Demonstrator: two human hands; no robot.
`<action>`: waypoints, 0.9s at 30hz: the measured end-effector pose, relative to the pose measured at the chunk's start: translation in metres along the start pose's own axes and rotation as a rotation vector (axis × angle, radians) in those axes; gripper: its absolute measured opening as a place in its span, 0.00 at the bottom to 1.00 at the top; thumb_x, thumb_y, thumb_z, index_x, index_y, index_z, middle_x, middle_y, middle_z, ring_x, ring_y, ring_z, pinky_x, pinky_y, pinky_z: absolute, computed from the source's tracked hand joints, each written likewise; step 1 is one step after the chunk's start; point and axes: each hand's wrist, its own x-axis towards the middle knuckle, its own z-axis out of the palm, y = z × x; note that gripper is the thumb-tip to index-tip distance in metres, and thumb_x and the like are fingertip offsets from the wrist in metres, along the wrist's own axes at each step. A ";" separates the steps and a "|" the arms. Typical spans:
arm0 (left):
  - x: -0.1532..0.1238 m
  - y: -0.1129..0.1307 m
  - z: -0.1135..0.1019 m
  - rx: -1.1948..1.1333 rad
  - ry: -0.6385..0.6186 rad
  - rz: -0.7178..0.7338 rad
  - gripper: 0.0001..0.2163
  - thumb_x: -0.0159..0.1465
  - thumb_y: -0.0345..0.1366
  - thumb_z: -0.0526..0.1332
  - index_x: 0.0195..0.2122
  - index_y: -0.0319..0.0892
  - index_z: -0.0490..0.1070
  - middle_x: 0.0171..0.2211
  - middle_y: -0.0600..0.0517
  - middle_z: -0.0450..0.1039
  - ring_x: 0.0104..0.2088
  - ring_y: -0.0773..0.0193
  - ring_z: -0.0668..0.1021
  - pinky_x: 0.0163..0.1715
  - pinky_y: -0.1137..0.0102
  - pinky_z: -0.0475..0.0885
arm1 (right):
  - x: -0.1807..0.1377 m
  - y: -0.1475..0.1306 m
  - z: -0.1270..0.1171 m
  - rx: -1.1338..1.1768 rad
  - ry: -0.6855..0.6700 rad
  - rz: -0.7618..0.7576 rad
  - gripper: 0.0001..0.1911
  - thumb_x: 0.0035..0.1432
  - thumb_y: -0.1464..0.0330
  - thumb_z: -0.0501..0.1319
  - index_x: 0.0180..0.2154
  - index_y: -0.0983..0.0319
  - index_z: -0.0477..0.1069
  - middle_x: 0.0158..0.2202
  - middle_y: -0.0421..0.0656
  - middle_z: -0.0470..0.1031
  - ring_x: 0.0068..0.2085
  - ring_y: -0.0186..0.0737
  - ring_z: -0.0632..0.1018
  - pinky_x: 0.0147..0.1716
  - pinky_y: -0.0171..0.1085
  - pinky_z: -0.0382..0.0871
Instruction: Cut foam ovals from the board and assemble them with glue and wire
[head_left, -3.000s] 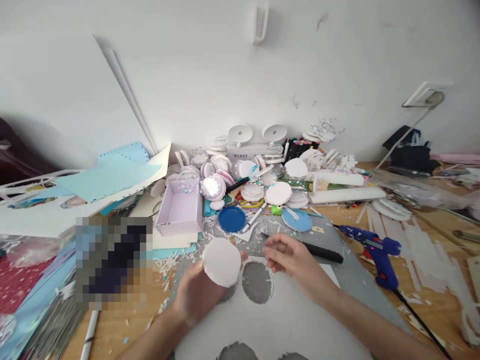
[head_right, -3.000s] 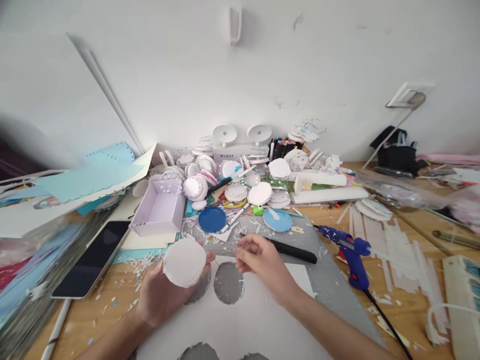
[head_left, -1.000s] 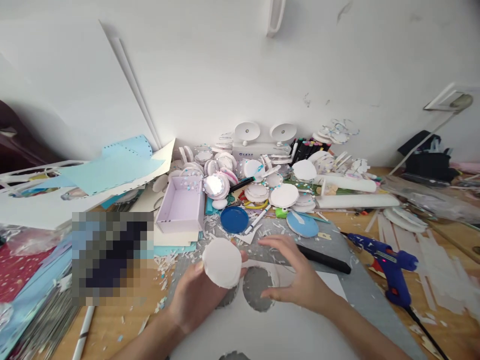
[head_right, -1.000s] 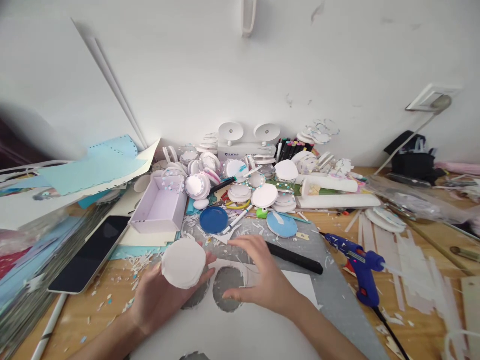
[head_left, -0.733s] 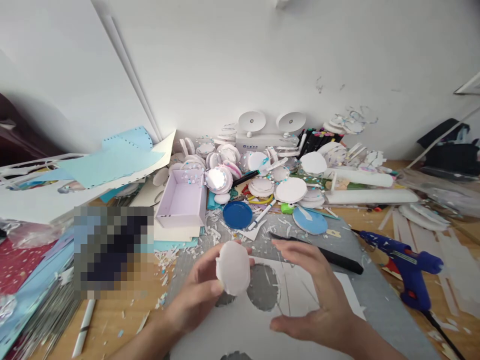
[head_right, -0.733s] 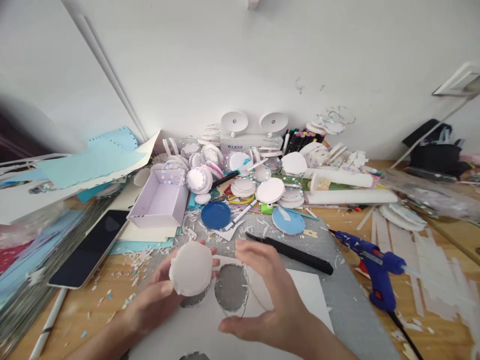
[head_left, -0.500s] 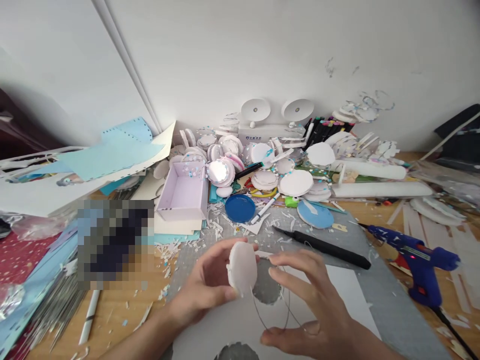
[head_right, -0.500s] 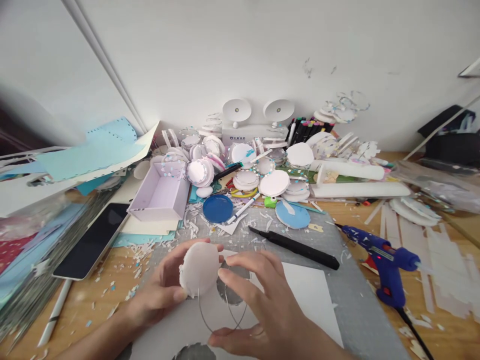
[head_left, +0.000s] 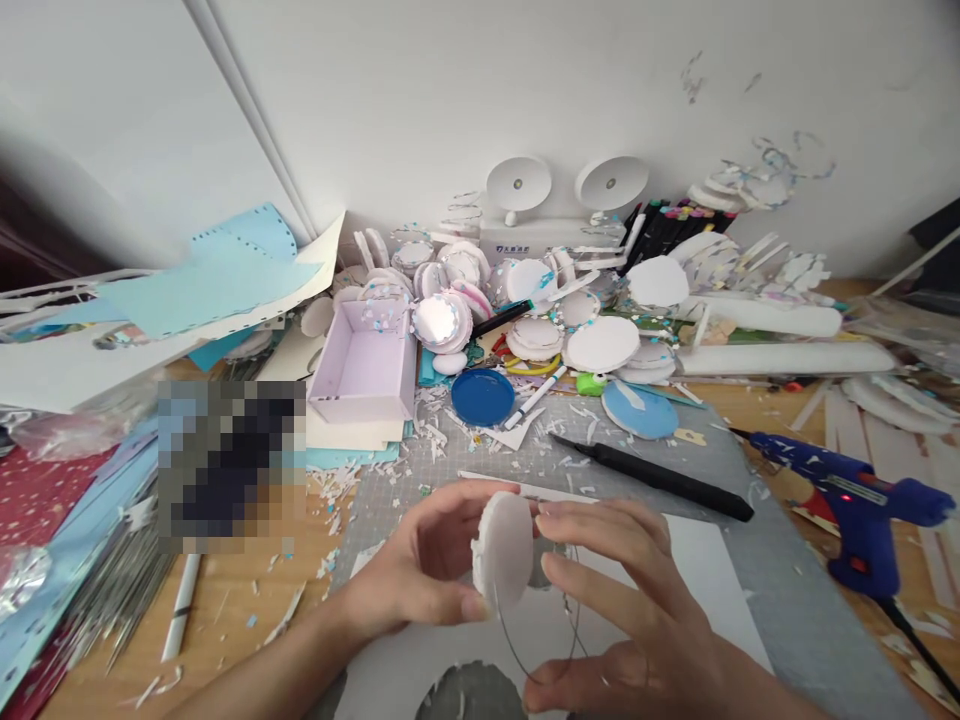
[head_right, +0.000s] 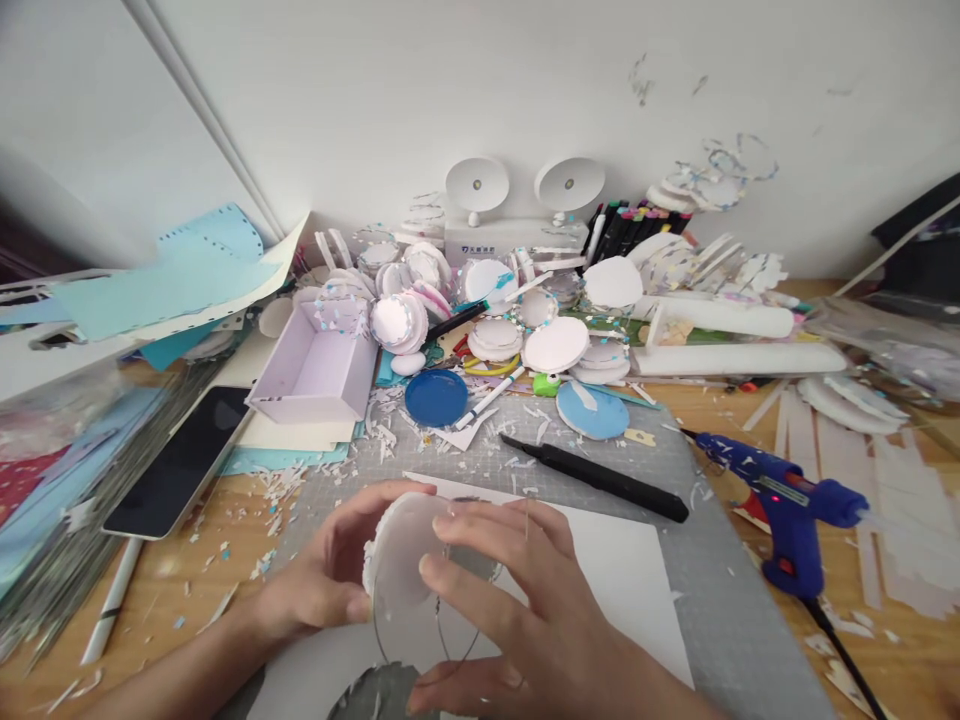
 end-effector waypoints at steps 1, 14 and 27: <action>0.000 0.000 0.000 -0.007 -0.010 -0.009 0.27 0.49 0.32 0.70 0.52 0.48 0.72 0.48 0.49 0.74 0.51 0.52 0.72 0.49 0.64 0.66 | 0.000 -0.001 0.000 -0.006 0.006 0.002 0.29 0.53 0.51 0.65 0.50 0.59 0.63 0.47 0.49 0.72 0.50 0.47 0.75 0.50 0.46 0.63; 0.000 -0.001 0.000 -0.025 -0.003 -0.011 0.27 0.48 0.34 0.71 0.52 0.50 0.72 0.47 0.50 0.75 0.50 0.53 0.73 0.49 0.64 0.66 | 0.001 -0.003 0.001 -0.030 0.020 0.029 0.25 0.54 0.53 0.65 0.49 0.57 0.64 0.46 0.47 0.74 0.48 0.47 0.76 0.48 0.46 0.64; -0.002 -0.004 -0.003 0.028 -0.022 0.017 0.28 0.49 0.34 0.71 0.54 0.49 0.70 0.52 0.48 0.72 0.54 0.50 0.72 0.52 0.62 0.66 | 0.002 -0.002 0.002 -0.029 0.007 0.046 0.25 0.54 0.57 0.66 0.50 0.59 0.64 0.49 0.49 0.72 0.51 0.48 0.74 0.50 0.45 0.62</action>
